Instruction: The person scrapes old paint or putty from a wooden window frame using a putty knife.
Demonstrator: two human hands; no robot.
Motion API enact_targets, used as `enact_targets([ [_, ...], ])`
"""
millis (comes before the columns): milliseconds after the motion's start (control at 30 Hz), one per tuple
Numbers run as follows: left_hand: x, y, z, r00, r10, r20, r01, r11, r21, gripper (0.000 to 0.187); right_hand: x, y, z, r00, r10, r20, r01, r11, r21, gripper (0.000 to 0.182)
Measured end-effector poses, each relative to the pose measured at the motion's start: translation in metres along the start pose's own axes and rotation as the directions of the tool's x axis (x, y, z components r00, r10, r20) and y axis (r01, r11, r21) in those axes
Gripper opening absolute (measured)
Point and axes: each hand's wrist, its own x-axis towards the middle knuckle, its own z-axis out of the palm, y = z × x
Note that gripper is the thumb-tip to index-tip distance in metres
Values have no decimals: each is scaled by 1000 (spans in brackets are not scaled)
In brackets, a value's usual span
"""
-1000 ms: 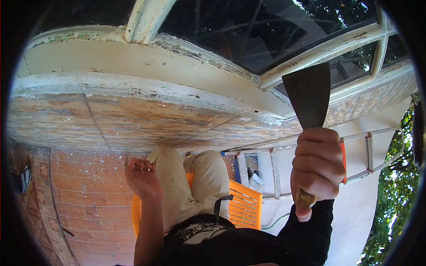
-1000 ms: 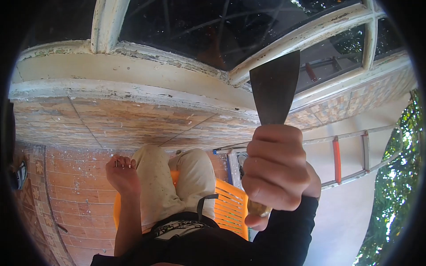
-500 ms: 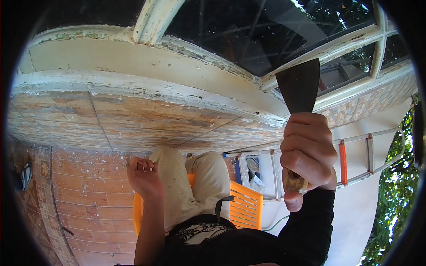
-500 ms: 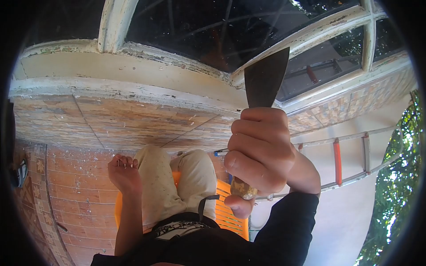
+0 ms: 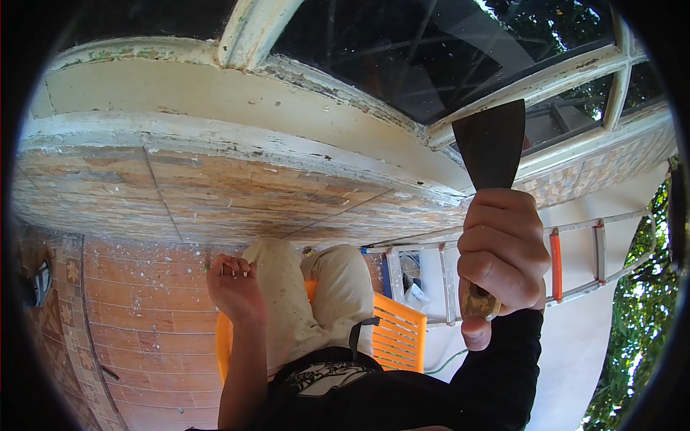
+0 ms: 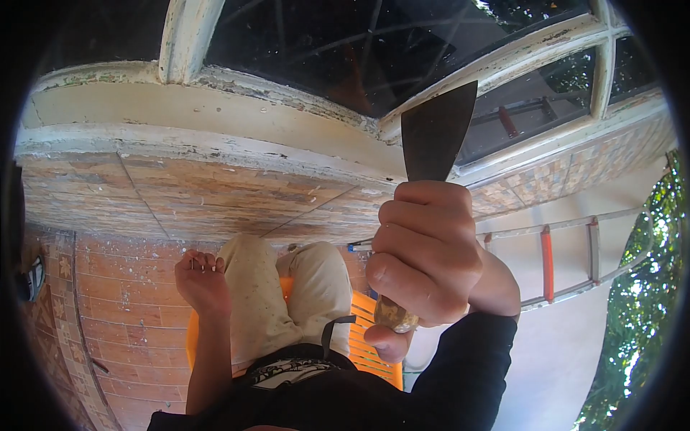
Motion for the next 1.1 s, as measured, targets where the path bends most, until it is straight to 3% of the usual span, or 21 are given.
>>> enact_targets([
  [100, -1, 1, -2, 999, -5, 36, 5, 1000, 0, 11, 1, 3, 2, 998, 26, 56, -27, 1000, 10, 51],
  [167, 0, 0, -3, 1000, -3, 25, 3, 1000, -9, 11, 2, 6, 10, 997, 55, -44, -56, 998, -15, 51],
  [300, -1, 1, -1, 1000, 14, -1, -14, 1000, -12, 12, 1, 6, 6, 999, 37, -33, -37, 999, -14, 52],
  [367, 0, 0, -1, 1000, 7, 3, -7, 1000, -11, 12, -1, 4, 0, 999, 38, 16, -38, 998, -40, 69],
  [467, 0, 0, 0, 1000, 2, 12, -2, 1000, 3, 11, 3, -1, 5, 994, 8, -109, -13, 999, -50, 55],
  [633, 1, 0, -4, 1000, 6, 27, -6, 1000, 1, 11, -4, -2, 1, 995, 92, -30, -94, 992, -79, 70],
  [733, 0, 1, -2, 999, 5, 39, -5, 1000, -6, 13, 0, -1, 4, 990, 18, -137, -30, 996, -84, 67],
  [833, -2, 1, -1, 1000, 2, 27, -2, 1000, -3, 13, 1, -5, 4, 983, 94, -161, -108, 991, -79, 66],
  [900, -1, 0, -1, 999, 2, 38, -3, 1000, 18, 13, -1, 2, 0, 998, 65, -12, -66, 997, -42, 66],
  [1033, -1, 0, 0, 1000, 14, 1, -14, 1000, -3, 12, -1, 1, 2, 996, -6, -84, 5, 1000, -17, 65],
  [1100, -2, -1, 1, 1000, 21, 5, -21, 1000, -7, 12, 4, 3, -2, 997, 69, 33, -70, 998, 8, 54],
])
